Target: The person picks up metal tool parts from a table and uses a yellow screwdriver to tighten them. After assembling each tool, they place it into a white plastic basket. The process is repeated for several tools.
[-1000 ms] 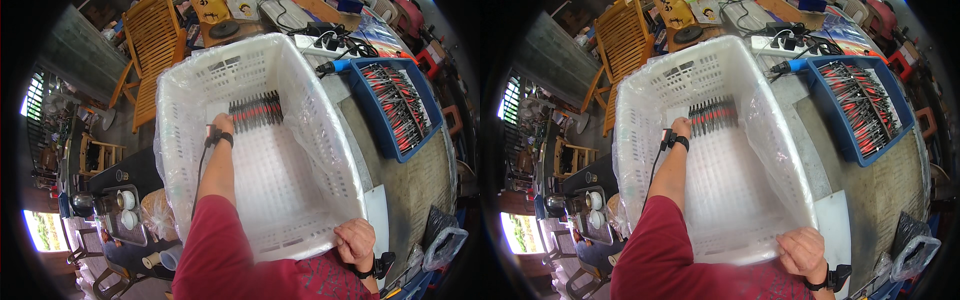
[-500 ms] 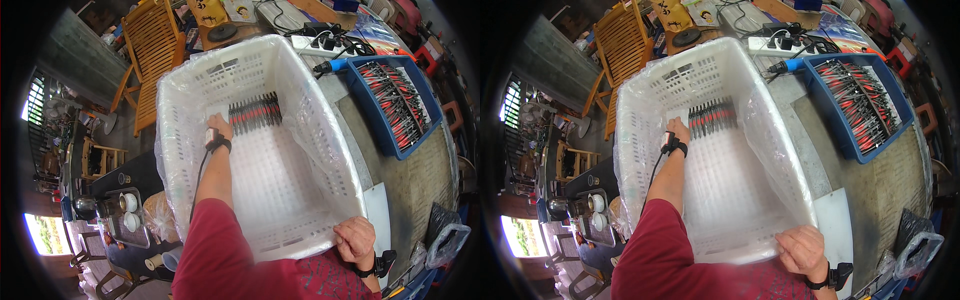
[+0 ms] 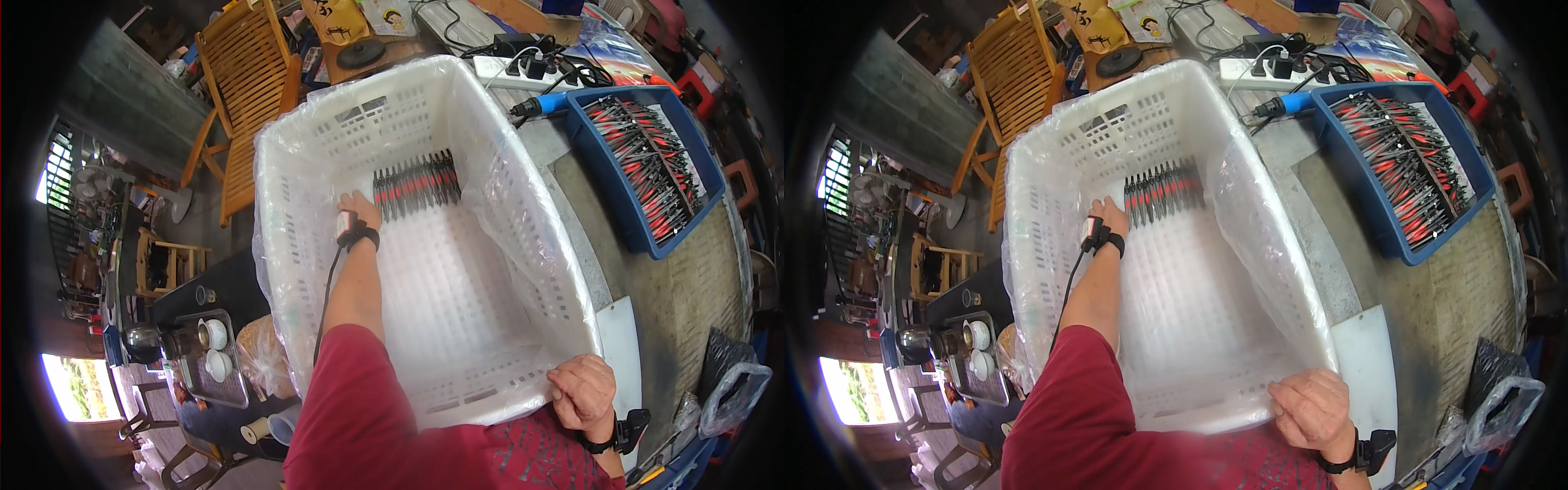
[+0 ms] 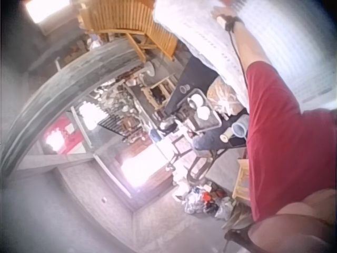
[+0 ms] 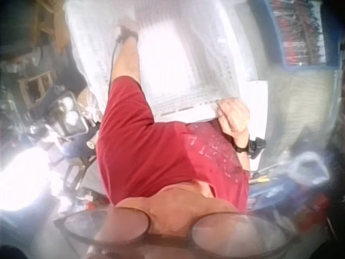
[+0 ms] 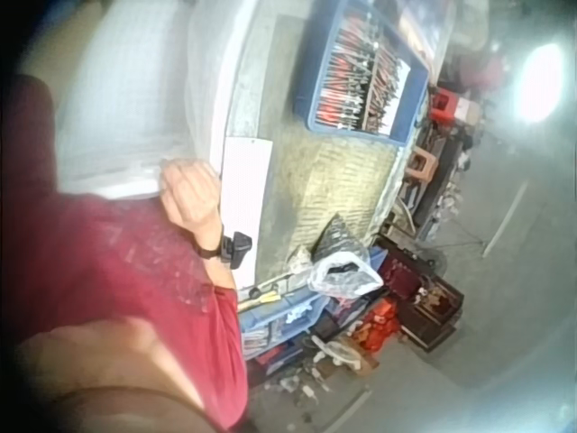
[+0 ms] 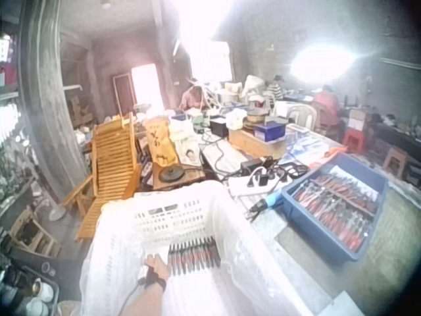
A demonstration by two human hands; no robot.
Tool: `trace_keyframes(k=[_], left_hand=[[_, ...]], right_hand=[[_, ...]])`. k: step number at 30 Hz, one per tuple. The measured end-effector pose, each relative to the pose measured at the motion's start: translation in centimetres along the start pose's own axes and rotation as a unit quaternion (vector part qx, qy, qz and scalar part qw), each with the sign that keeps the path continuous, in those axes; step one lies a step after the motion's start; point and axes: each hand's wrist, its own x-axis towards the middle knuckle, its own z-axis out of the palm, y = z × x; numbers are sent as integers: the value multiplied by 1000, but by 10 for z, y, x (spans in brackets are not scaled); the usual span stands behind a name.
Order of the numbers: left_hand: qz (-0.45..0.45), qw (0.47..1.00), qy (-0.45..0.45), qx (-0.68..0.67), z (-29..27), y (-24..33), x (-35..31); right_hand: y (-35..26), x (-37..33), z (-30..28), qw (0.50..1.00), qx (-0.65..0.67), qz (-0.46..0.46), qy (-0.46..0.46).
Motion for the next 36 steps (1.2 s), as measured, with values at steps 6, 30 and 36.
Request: trace_keyframes(k=[6, 30, 36], left_hand=[[54, 996, 69, -23, 6, -8, -3], [19, 998, -62, 3, 9, -23, 23], [2, 1000, 14, -1, 26, -26, 26]], right_hand=[[1, 0, 1, 1000, 2, 1, -2], [0, -1, 1, 1000, -7, 18, -8], [0, 0, -1, 1000, -10, 7, -7]])
